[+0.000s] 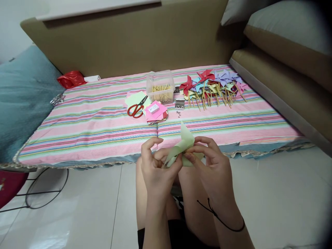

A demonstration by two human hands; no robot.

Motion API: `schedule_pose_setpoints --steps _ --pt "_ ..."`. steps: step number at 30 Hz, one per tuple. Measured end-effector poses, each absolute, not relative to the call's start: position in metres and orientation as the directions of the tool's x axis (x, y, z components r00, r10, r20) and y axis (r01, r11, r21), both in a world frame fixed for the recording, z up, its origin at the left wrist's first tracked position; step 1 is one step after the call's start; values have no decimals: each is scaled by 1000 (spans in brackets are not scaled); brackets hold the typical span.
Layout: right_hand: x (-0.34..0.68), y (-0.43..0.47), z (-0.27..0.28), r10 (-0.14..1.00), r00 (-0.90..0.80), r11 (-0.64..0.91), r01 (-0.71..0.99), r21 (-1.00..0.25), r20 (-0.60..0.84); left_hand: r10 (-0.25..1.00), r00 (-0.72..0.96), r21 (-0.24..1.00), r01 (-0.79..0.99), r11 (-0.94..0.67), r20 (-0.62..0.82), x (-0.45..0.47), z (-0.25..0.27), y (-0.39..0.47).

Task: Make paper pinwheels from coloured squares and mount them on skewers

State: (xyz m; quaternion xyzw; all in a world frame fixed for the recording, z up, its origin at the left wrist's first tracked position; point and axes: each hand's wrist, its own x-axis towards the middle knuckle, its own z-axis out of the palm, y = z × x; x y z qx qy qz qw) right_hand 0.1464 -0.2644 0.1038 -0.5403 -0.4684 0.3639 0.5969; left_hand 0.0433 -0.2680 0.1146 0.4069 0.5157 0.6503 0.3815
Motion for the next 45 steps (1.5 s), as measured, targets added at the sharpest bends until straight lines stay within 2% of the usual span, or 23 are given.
schedule_pose_setpoints --steps 9,16,28,32,36,39,42,45 --pt "145 -267 110 933 312 139 149 -979 180 915 -383 982 -84 -170 126 43 115 -268" --pt "145 -269 109 925 303 172 209 -963 231 915 -316 966 16 -257 249 34 108 -264" --pt "147 -269 107 908 267 262 241 -934 324 919 -289 959 -8 -282 268 34 107 -265" --pt "150 -268 109 908 242 294 218 -931 343 920 -315 967 -28 -255 233 34 108 -265" --pt "154 -268 111 902 218 326 219 -920 372 938 -319 966 -168 -197 136 38 111 -266" --pt "154 -269 112 897 262 332 135 -933 357 948 -301 953 -243 -183 105 40 112 -265" --pt "152 -269 114 920 303 279 -58 -959 249 953 -286 945 -275 -177 96 40 111 -264" --pt "151 -270 114 934 311 226 -137 -964 175 957 -276 945 -280 -168 88 39 110 -264"
